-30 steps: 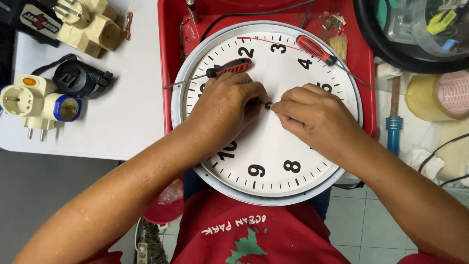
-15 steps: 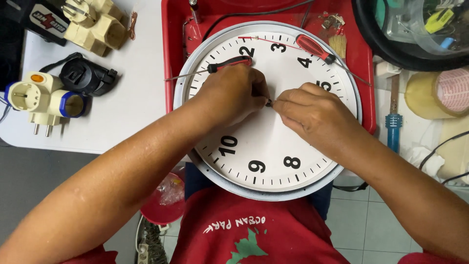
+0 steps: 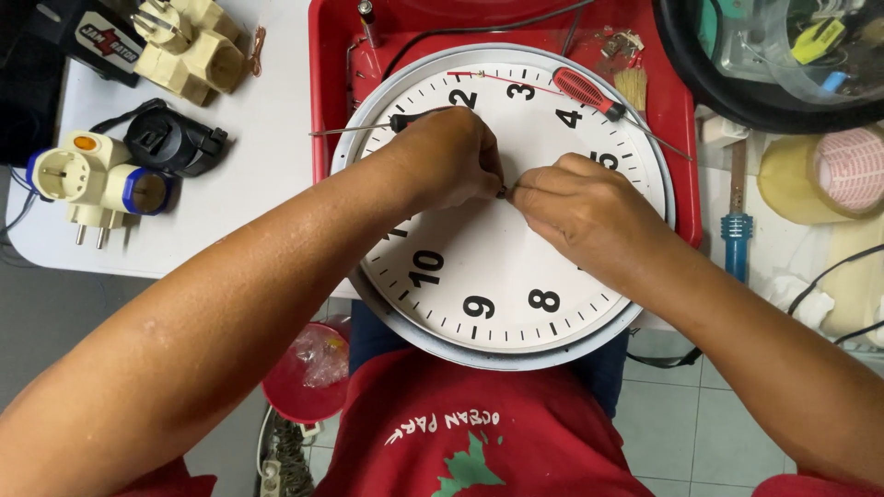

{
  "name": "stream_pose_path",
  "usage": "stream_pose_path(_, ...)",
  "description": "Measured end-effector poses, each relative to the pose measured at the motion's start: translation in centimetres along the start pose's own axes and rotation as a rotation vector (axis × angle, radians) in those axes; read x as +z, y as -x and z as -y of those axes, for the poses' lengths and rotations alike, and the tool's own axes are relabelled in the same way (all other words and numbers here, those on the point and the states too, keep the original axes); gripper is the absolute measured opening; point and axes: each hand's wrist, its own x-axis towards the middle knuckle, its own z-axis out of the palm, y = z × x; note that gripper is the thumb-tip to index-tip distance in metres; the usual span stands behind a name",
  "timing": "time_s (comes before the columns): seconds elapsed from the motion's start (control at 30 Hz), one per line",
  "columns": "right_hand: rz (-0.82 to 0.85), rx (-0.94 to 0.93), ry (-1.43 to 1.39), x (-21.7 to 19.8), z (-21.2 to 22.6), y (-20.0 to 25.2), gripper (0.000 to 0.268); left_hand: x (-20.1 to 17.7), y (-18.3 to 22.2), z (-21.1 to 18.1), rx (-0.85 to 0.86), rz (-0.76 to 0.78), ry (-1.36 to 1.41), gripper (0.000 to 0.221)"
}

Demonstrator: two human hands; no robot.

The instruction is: Repairing a wall clock by carefully adjusting and aligning the hands using screwdrivers and pliers.

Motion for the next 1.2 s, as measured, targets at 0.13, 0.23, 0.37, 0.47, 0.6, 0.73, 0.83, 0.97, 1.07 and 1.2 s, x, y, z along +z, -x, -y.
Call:
stream_pose_path(0.13, -0.011, -0.002, -0.031, -0.1, -0.1, -0.3, 0.006, 0.1, -0.4, 0.1, -0.001, 0.0, -0.007, 0.015)
stream_pose_path(0.23, -0.01, -0.01, -0.033, 0.0, -0.1, -0.2, 0.007, 0.2, -1.0, 0.1, 0.007, 0.011, -0.04, 0.014)
stream_pose_path(0.37, -0.018, -0.017, -0.065, 0.2, -0.1, -0.2, 0.008, 0.2, -1.6, -0.1, -0.005, 0.028, -0.07, 0.016)
stream_pose_path(0.47, -0.033, -0.033, -0.074, 0.2, 0.0, -0.2, 0.009, 0.1, -2.4, -0.4, -0.016, 0.074, -0.126, 0.018)
stream_pose_path(0.6, -0.018, -0.043, -0.056, 0.0, 0.2, -0.2, 0.011, 0.9, -4.3, 0.8, -0.032, 0.09, -0.201, 0.022)
stream_pose_path(0.73, -0.014, -0.047, -0.06, 0.0, 0.3, -0.2, 0.011, 0.7, -4.3, 0.5, -0.008, 0.092, -0.168, 0.022)
stream_pose_path(0.83, -0.029, -0.051, -0.055, 0.1, 0.2, -0.2, 0.01, 0.3, -4.3, -0.1, -0.085, 0.137, -0.184, 0.033)
stream_pose_path(0.97, -0.025, -0.047, -0.052, 0.1, 0.2, 0.0, 0.01, 0.2, -4.4, -0.3, -0.057, 0.129, -0.186, 0.032)
stream_pose_path(1.07, -0.031, -0.045, -0.056, 0.2, 0.1, -0.1, 0.01, 0.1, -4.5, -0.3, -0.057, 0.14, -0.19, 0.033)
stream_pose_path(1.2, -0.044, -0.016, -0.083, 0.2, 0.1, -0.2, 0.009, -0.4, -3.9, -0.9, -0.078, 0.165, -0.206, 0.043)
